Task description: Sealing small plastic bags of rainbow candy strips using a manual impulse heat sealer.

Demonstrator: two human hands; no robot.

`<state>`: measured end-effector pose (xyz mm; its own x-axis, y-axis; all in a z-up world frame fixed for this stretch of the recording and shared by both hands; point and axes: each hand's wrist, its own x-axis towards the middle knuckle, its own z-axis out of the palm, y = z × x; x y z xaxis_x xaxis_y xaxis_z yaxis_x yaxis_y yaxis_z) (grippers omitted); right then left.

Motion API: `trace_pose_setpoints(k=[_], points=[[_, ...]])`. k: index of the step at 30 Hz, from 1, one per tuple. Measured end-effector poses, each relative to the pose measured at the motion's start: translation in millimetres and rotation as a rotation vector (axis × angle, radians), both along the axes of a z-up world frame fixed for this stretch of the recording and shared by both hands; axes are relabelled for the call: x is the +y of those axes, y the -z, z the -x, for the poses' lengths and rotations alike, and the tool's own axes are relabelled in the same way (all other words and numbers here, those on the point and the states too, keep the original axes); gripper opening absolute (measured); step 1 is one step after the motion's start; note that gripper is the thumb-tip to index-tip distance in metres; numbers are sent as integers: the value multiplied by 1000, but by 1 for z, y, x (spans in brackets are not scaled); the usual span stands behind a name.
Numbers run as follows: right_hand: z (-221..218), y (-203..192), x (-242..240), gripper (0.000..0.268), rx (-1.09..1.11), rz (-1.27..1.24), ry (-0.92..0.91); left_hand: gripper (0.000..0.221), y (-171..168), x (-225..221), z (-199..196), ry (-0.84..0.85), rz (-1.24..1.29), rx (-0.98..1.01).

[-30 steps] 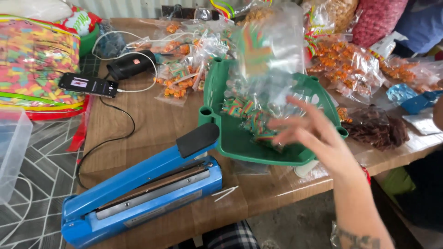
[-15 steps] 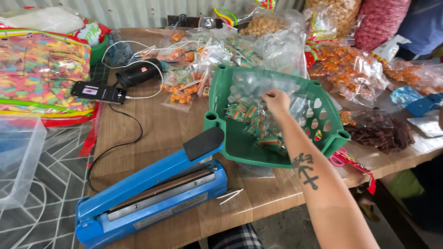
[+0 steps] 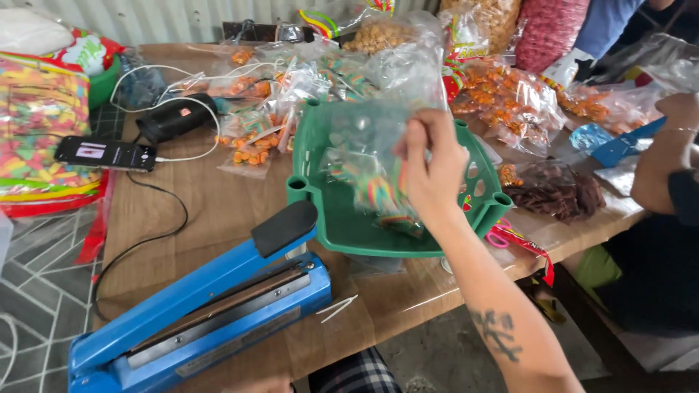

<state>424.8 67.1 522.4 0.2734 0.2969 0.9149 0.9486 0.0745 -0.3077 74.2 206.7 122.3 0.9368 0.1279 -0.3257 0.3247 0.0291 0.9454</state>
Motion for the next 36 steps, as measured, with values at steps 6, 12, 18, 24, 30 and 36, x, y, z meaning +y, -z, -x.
trace_pose_setpoints(k=[6,12,18,24,30,36], points=[[88,-5,-50,17,269,69,-294,70,-349,-144,-41,-931,-816,-594],[119,28,-59,21,359,21,-470,79,-351,-137,-61,-930,-688,-807],[129,41,-63,21,467,36,-464,13,-345,-140,-51,-957,-832,-878],[131,57,-68,24,566,19,-652,21,-354,-140,-25,-859,-1121,-682],[128,59,-76,19,574,265,-683,31,-333,-127,-10,-868,-1350,-562],[121,71,-68,24,406,507,-673,22,-326,-131,3,-906,-1528,-410]])
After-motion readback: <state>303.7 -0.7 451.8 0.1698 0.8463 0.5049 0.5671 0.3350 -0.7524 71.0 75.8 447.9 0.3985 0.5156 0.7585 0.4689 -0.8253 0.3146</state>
